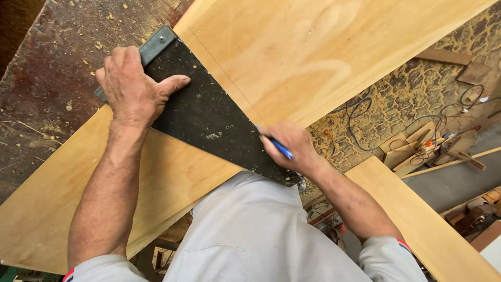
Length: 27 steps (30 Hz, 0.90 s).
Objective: The person marks straight guide lines on plywood boards using a triangular speed square and a blue marker. They reposition the square along the boards, align it against the edges, draw lines, and move between boards on the sawdust-covered workbench.
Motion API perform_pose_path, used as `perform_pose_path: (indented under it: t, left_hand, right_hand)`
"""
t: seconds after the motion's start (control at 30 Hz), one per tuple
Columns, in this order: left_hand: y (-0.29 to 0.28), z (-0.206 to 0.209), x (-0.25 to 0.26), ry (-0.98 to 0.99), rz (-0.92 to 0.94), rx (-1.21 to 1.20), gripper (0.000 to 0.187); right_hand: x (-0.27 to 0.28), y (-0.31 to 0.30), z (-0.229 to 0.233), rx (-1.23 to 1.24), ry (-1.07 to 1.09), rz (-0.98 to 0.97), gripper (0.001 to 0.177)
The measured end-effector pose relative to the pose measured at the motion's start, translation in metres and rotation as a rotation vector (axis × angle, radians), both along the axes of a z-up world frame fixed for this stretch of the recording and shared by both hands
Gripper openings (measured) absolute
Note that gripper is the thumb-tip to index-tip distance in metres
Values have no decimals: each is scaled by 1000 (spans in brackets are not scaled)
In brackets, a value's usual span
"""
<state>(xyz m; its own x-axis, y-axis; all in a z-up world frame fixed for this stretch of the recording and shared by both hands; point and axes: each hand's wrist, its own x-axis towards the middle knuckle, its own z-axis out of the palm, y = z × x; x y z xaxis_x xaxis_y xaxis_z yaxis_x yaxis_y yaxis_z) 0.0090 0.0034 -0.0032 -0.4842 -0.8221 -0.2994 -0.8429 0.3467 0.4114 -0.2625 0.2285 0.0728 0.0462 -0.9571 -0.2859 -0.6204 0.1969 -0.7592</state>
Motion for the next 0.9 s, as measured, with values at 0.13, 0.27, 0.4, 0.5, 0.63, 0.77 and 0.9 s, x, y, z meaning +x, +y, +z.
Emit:
perform_pose_path:
  t: [0.13, 0.27, 0.4, 0.5, 0.63, 0.77, 0.9]
  left_hand:
    - [-4, 3, -4, -41, 21, 73, 90]
    - [-8, 7, -7, -53, 20, 91, 91]
    - [-20, 14, -6, -51, 6, 107, 66]
    - [-34, 19, -3, -9, 34, 172, 46]
    - [-38, 18, -4, 110, 52, 250, 37]
    - [-41, 11, -12, 117, 48, 249, 38]
    - [-41, 13, -11, 137, 15, 201, 40]
  right_hand:
    - [-10, 82, 20, 217, 74, -23, 14]
    - [-1, 127, 21, 359, 141, -142, 16]
    - [26, 146, 2, 244, 80, -479, 22]
    - [41, 143, -13, 271, 41, -575, 23]
    - [43, 138, -21, 451, -57, -703, 21]
    - [39, 133, -21, 373, -158, -689, 20]
    - [35, 134, -19, 431, -104, -666, 20]
